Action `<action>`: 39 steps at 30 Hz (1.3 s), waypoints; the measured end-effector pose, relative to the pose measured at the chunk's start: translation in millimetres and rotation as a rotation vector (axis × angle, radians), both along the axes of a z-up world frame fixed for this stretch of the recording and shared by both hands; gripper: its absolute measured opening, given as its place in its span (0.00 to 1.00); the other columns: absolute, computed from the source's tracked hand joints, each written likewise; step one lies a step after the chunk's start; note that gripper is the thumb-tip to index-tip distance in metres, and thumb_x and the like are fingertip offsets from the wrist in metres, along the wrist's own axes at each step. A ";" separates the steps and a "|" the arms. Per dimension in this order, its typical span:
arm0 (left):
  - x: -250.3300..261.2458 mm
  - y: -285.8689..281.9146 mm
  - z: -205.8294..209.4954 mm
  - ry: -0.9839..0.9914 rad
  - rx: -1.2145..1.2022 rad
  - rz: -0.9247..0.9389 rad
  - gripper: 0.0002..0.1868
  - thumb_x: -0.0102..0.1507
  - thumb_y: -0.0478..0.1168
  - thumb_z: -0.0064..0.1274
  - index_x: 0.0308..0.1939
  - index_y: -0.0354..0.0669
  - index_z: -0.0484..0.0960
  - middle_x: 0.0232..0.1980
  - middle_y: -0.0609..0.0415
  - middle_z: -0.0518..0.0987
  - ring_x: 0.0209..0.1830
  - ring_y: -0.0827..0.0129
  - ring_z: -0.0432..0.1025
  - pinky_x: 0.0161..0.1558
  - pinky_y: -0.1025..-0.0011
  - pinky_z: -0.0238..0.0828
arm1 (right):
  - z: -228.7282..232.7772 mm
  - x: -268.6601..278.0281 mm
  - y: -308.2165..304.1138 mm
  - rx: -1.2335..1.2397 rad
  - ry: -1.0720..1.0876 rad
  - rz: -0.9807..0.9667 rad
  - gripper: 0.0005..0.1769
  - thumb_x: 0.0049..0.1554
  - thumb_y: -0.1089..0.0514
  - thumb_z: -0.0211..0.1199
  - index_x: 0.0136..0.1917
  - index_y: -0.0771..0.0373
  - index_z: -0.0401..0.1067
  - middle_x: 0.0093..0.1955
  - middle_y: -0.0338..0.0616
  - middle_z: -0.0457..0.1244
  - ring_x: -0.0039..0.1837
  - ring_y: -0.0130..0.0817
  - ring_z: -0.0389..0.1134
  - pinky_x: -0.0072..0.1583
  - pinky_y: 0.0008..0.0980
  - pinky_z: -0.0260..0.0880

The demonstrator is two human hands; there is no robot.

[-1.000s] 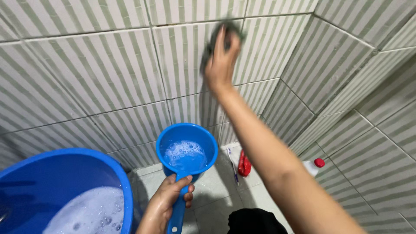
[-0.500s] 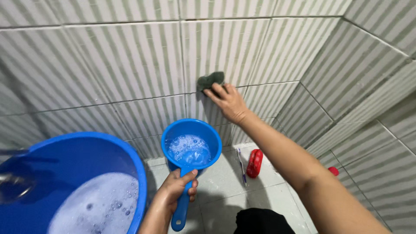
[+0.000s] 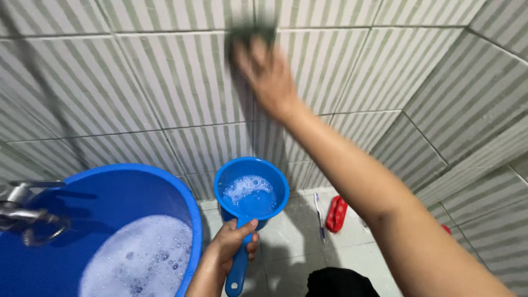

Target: The person cleans a tiled wall in a bathroom using a blue scoop to pour soapy water from a large basin onto the surface. They scrub the tiles with a sponge and later use a toothbrush to clean the grout lines.

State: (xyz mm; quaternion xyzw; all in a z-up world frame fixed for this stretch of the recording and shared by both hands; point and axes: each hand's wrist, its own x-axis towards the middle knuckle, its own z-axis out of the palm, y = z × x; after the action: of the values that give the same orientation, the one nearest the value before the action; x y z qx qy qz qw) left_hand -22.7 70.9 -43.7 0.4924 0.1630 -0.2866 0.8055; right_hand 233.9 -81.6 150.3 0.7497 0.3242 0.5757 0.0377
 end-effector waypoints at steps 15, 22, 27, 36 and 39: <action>-4.6 2.4 -10.2 0.017 -0.023 0.007 0.12 0.65 0.44 0.57 0.44 0.43 0.72 0.28 0.55 0.74 0.19 0.71 0.66 0.22 0.67 0.66 | 86.6 25.5 -84.5 0.339 -0.016 0.013 0.35 0.55 0.71 0.59 0.74 0.53 0.69 0.76 0.62 0.50 0.76 0.64 0.52 0.77 0.55 0.57; -5.6 0.6 -12.2 0.028 -0.056 0.018 0.10 0.65 0.44 0.55 0.44 0.45 0.72 0.27 0.55 0.73 0.18 0.71 0.66 0.22 0.66 0.66 | -74.5 -2.1 -78.2 0.238 0.207 -0.041 0.43 0.55 0.71 0.53 0.82 0.55 0.56 0.75 0.67 0.46 0.74 0.72 0.49 0.76 0.59 0.51; -5.3 -1.7 -15.5 0.012 0.019 0.042 0.08 0.66 0.41 0.52 0.43 0.44 0.72 0.27 0.53 0.73 0.17 0.70 0.66 0.20 0.65 0.66 | -168.5 -54.8 -119.1 0.424 0.740 0.230 0.38 0.50 0.68 0.57 0.75 0.56 0.65 0.65 0.56 0.56 0.67 0.53 0.59 0.69 0.51 0.64; -14.9 -35.4 7.0 -0.175 0.528 0.038 0.14 0.65 0.40 0.53 0.51 0.36 0.73 0.32 0.47 0.77 0.23 0.65 0.72 0.27 0.64 0.70 | -312.8 -95.3 -170.1 2.165 1.936 0.891 0.19 0.66 0.57 0.45 0.65 0.67 0.68 0.53 0.54 0.68 0.50 0.42 0.73 0.52 0.43 0.79; -10.6 -57.5 10.7 -0.246 0.942 -0.078 0.20 0.65 0.43 0.55 0.53 0.31 0.71 0.42 0.35 0.81 0.38 0.50 0.77 0.42 0.55 0.74 | -354.7 -105.9 -164.1 2.377 2.054 0.833 0.21 0.69 0.54 0.40 0.64 0.67 0.67 0.55 0.55 0.67 0.51 0.46 0.72 0.50 0.47 0.79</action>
State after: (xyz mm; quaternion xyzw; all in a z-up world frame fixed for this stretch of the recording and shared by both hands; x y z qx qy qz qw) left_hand -33.3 13.4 -33.0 0.8393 0.1601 -0.1514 0.4970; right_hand 128.0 -245.7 -204.4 -0.2672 0.2222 0.2580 0.9015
